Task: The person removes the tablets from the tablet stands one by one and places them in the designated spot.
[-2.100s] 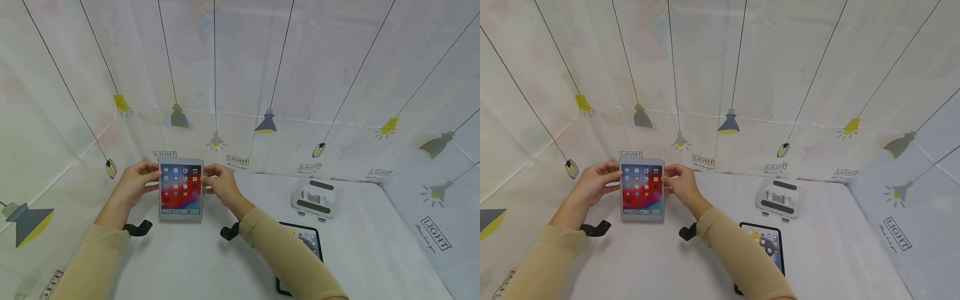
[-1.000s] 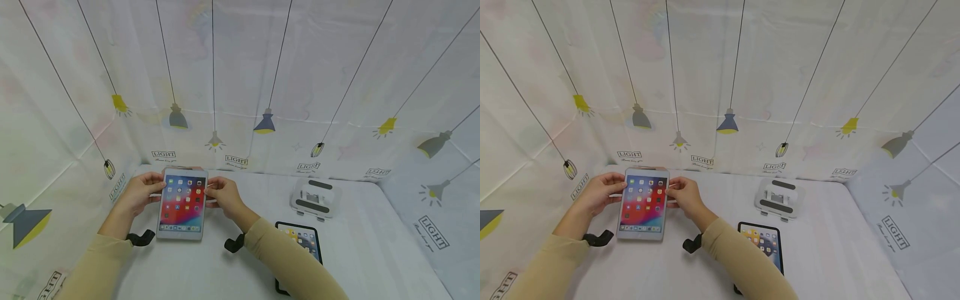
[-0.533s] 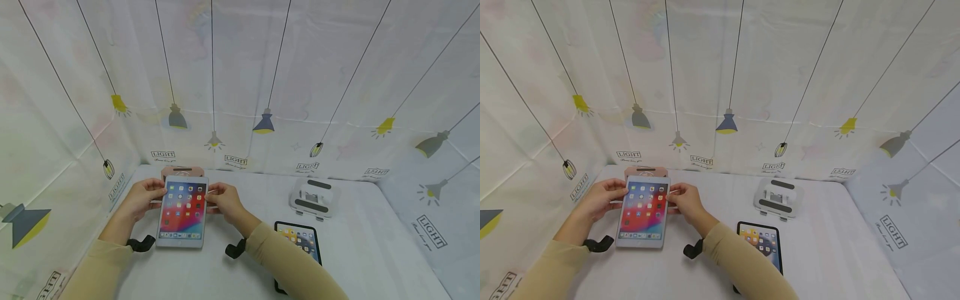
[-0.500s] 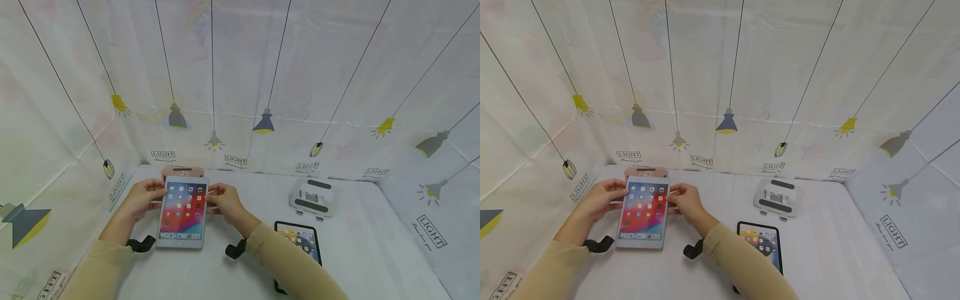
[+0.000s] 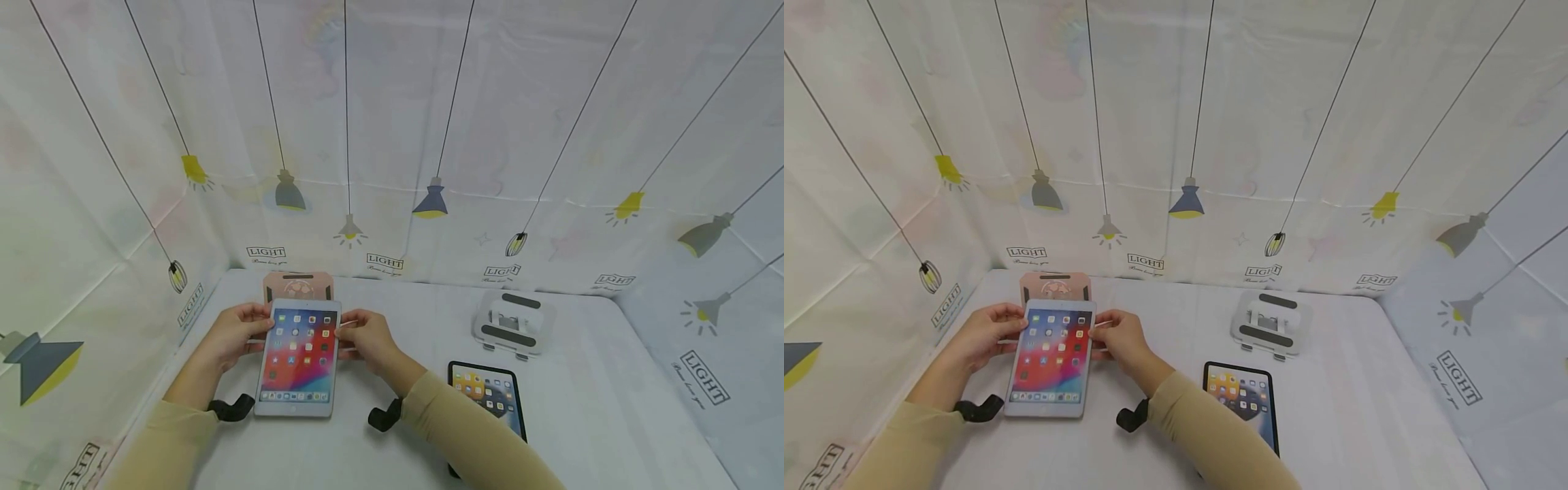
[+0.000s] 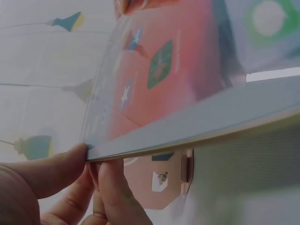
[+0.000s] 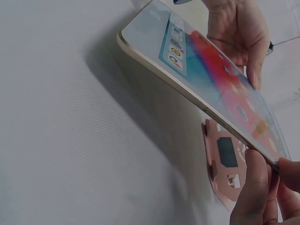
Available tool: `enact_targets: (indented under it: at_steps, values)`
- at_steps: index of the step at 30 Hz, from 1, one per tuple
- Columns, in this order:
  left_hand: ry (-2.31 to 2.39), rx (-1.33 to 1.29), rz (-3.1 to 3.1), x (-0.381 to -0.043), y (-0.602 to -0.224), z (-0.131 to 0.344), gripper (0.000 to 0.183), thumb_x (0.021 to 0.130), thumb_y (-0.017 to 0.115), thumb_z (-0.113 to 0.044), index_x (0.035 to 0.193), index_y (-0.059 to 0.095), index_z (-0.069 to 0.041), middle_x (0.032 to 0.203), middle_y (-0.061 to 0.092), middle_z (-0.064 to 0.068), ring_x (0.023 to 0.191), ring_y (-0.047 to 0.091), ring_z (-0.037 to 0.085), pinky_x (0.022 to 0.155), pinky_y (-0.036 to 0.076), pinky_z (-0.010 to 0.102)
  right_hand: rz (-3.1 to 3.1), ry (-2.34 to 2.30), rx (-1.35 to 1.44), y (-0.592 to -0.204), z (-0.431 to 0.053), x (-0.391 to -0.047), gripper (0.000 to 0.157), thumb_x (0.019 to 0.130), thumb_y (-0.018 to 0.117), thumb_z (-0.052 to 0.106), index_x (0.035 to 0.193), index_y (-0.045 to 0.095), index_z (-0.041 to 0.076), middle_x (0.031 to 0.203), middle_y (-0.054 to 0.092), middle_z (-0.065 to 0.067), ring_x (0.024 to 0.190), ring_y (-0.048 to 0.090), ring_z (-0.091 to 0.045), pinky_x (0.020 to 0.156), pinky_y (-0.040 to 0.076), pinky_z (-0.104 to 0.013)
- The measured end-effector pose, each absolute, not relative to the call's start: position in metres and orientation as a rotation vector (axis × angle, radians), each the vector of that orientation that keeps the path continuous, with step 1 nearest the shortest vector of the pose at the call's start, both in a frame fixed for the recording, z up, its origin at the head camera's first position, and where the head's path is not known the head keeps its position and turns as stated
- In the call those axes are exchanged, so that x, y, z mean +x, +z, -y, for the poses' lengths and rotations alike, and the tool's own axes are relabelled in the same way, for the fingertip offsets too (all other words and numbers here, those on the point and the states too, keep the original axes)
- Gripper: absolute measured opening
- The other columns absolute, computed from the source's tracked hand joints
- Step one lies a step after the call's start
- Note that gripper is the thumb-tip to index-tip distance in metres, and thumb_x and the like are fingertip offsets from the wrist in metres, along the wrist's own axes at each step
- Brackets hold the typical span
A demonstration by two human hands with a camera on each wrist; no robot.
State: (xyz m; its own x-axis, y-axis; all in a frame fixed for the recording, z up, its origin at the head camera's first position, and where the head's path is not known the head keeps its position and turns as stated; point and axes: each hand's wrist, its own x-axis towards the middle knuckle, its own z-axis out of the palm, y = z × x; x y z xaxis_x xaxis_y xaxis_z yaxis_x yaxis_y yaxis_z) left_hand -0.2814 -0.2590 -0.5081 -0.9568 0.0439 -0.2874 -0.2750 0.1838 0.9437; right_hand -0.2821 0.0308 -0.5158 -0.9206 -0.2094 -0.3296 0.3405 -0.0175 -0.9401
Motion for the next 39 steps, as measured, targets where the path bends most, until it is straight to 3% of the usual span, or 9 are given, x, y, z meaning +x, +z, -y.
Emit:
enact_targets:
  at_steps: [22,39]
  values:
    - [1.778,-0.213,-2.18,-0.274,-0.52,0.262,0.032,0.104,0.071,-0.016,0.129,0.062,0.002,0.097,0.076,0.0,0.084,0.073,0.015,0.069,0.066,0.029,-1.816,-1.982,0.161,-0.533,-0.031,-0.276,0.024,0.094,0.077,0.008,0.117,0.071,0.004,0.099,0.079,-0.01,0.072,0.071,-0.018,0.061,0.066,-0.031]
    - [1.728,-0.189,-2.161,-0.273,-0.528,0.267,0.031,0.104,0.07,-0.016,0.129,0.061,0.001,0.096,0.075,0.0,0.082,0.071,0.016,0.067,0.066,0.031,-1.77,-1.97,0.165,-0.536,-0.031,-0.27,0.024,0.095,0.075,0.006,0.118,0.069,0.002,0.096,0.08,-0.012,0.069,0.073,-0.018,0.07,0.068,-0.038]
